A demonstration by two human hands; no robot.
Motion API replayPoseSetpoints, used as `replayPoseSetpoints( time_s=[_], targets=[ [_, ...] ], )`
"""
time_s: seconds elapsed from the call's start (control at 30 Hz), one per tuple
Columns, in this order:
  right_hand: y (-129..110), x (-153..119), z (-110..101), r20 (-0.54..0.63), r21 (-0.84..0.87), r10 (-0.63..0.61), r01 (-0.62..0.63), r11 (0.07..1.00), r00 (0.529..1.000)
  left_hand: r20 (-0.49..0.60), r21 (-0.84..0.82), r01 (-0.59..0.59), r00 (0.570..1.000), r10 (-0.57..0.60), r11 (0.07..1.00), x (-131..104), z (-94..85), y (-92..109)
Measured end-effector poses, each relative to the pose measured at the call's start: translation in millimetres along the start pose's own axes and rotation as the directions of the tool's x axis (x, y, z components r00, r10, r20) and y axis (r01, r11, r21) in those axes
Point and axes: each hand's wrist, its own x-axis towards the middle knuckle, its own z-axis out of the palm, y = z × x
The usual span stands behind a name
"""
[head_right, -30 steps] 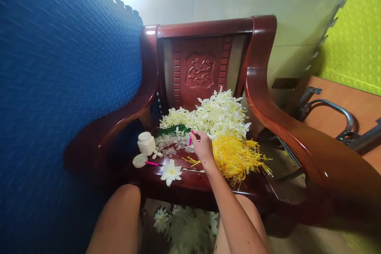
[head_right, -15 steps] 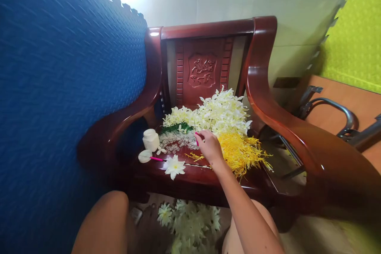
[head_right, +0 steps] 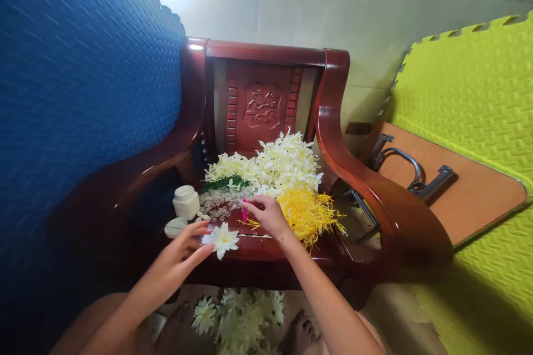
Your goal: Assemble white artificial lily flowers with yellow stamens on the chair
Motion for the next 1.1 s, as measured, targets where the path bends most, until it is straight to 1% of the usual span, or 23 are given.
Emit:
replayPoseSetpoints(
  time_s=[0.03, 0.07, 0.1, 0.13, 0.17, 0.23, 0.27, 0.33, 0.37, 0.43, 0.47, 0.5, 0.53, 0.6, 0.67, 0.77, 0.87, 0.97, 1.03, 1.1],
  targets=[
    [0.0, -0.2, 1.4, -0.012, 0.002, -0.014, 0.014, 1.0, 1.0, 0.109, -0.001, -0.017, 0.994, 0.017, 1.0, 22.2, 12.6, 5.8],
    [1.0, -0.2, 2.0, -0.019, 0.005, -0.022, 0.022, 1.0, 1.0, 0.219, -0.003, -0.033, 0.975, 0.033, 0.999, 41.6, 25.9, 10.2],
    [2.9, -0.2, 1.8, -0.018, 0.01, -0.023, 0.023, 1.0, 1.0, 0.313, -0.043, -0.059, 0.947, 0.069, 0.997, 57.7, 38.9, 13.0],
    [5.7, -0.2, 0.4, -0.012, 0.017, -0.017, 0.017, 1.0, 1.0, 0.389, -0.067, -0.057, 0.918, 0.079, 0.996, 70.5, 50.8, 13.7],
    [9.3, -0.4, -2.2, 0.0, 0.018, -0.012, 0.012, 1.0, 1.0, 0.43, -0.086, -0.034, 0.9, 0.068, 0.996, 80.1, 60.8, 12.5],
    [18.7, -1.6, -11.1, 0.037, -0.015, -0.019, 0.02, 1.0, 0.999, 0.463, -0.123, -0.003, 0.884, 0.06, 0.992, 91.7, 73.8, 5.2],
    [24.5, -2.9, -16.7, 0.055, -0.055, -0.028, 0.031, 0.998, 0.998, 0.457, -0.11, -0.009, 0.888, 0.059, 0.994, 94.8, 76.4, -0.1],
    [38.0, -6.7, -28.0, 0.089, -0.212, -0.049, 0.067, 0.975, 0.995, 0.429, -0.058, -0.017, 0.902, 0.041, 0.998, 98.6, 75.8, -11.2],
    [45.2, -9.2, -32.3, 0.11, -0.323, -0.059, 0.092, 0.942, 0.992, 0.386, -0.019, -0.007, 0.922, 0.013, 1.0, 100.0, 73.7, -16.1],
    [59.1, -13.8, -35.9, 0.18, -0.54, -0.065, 0.154, 0.828, 0.982, 0.316, 0.026, -0.001, 0.949, -0.007, 1.0, 102.2, 69.6, -23.1],
    [65.1, -15.4, -35.0, 0.212, -0.605, -0.054, 0.174, 0.777, 0.976, 0.297, 0.033, 0.002, 0.955, -0.012, 0.999, 103.0, 68.6, -25.1],
    [69.9, -16.0, -32.5, 0.226, -0.639, -0.035, 0.175, 0.749, 0.973, 0.284, 0.027, 0.009, 0.959, -0.016, 1.0, 103.3, 68.6, -26.2],
    [73.5, -15.7, -29.0, 0.225, -0.652, -0.016, 0.162, 0.741, 0.974, 0.271, 0.008, 0.019, 0.962, -0.02, 1.0, 103.2, 69.7, -26.7],
    [76.9, -11.7, -22.1, 0.179, -0.644, 0.018, 0.104, 0.758, 0.984, 0.242, -0.052, 0.028, 0.97, -0.014, 0.998, 101.5, 74.1, -26.5],
    [76.8, -4.6, -18.9, 0.11, -0.615, 0.035, 0.04, 0.787, 0.993, 0.211, -0.109, 0.001, 0.977, 0.022, 0.994, 98.6, 79.5, -25.9],
    [74.7, 7.1, -23.0, -0.008, -0.519, 0.06, -0.055, 0.853, 0.998, 0.187, -0.17, -0.023, 0.981, 0.055, 0.985, 94.7, 86.5, -24.4],
    [74.5, 14.5, -29.6, -0.095, -0.377, 0.103, -0.132, 0.917, 0.99, 0.189, -0.185, 0.008, 0.982, 0.027, 0.983, 94.2, 92.7, -22.5],
    [74.6, 18.0, -30.5, -0.131, -0.235, 0.143, -0.171, 0.957, 0.981, 0.143, -0.143, 0.009, 0.99, 0.012, 0.99, 96.4, 99.7, -21.9],
    [73.1, 19.5, -29.1, -0.131, -0.151, 0.148, -0.167, 0.974, 0.98, 0.082, -0.103, -0.029, 0.996, 0.037, 0.994, 98.0, 104.3, -22.8],
    [69.4, 20.4, -28.3, -0.119, -0.083, 0.148, -0.158, 0.984, 0.982, 0.054, -0.081, -0.051, 0.997, 0.055, 0.995, 99.3, 108.5, -24.0]
  ],
)
